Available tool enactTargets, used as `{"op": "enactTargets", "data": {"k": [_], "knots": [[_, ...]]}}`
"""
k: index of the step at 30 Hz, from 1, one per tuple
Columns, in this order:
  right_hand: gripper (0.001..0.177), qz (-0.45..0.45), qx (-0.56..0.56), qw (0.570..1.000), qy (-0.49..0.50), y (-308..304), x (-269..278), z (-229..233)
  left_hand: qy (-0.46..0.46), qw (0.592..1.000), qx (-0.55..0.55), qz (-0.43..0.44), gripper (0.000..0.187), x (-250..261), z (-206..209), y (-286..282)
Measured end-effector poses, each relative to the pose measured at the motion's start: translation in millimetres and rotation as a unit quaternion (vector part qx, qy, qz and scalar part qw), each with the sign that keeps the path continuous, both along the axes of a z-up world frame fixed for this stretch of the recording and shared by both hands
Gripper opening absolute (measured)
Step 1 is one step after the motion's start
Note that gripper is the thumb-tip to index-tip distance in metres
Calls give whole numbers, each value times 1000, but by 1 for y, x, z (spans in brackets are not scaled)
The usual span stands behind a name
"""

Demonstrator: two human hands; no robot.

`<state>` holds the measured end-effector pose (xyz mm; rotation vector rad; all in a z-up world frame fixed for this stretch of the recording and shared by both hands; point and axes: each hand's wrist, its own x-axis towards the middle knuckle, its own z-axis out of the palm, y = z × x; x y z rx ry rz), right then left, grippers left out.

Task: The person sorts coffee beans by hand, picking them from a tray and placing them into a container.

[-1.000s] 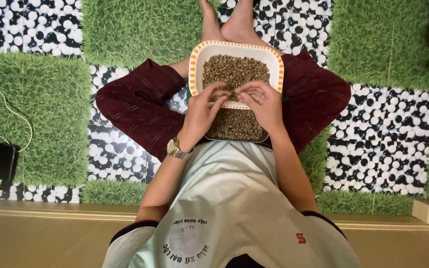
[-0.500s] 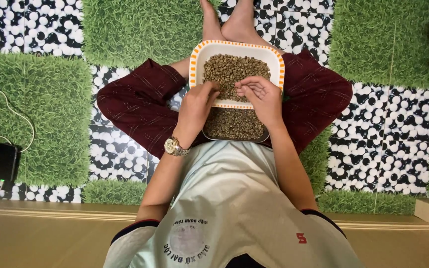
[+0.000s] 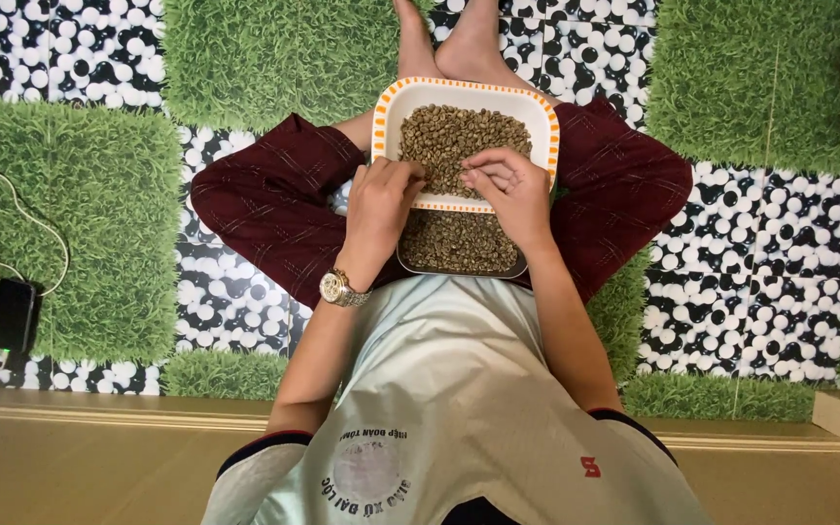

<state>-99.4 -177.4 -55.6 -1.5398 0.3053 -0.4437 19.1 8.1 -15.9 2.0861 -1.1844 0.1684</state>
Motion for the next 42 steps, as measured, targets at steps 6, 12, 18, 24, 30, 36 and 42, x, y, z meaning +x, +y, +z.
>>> {"op": "enactTargets", "data": {"k": [6, 12, 18, 24, 30, 36, 42], "knots": [[12, -12, -152, 988, 10, 4, 3, 21, 24, 1000, 10, -10, 9, -4, 2, 12], [11, -25, -356, 933, 49, -2, -27, 3, 35, 997, 55, -32, 17, -32, -22, 40], [10, 42, -364, 923, 117, 13, -82, 18, -67, 992, 107, -27, 11, -55, -10, 37], [7, 81, -471, 866, 149, 19, -87, 48, -161, 973, 162, 19, 11, -59, -16, 26], [16, 114, -449, 877, 126, 32, -83, 25, -143, 972, 185, -8, 6, -69, -32, 17], [27, 123, -472, 863, 129, 41, -65, 17, -85, 972, 219, -26, 8, -74, -82, 8], [35, 104, -496, 845, 172, 47, -62, -1, -55, 972, 230, -16, 12, -73, -88, 0]]}}
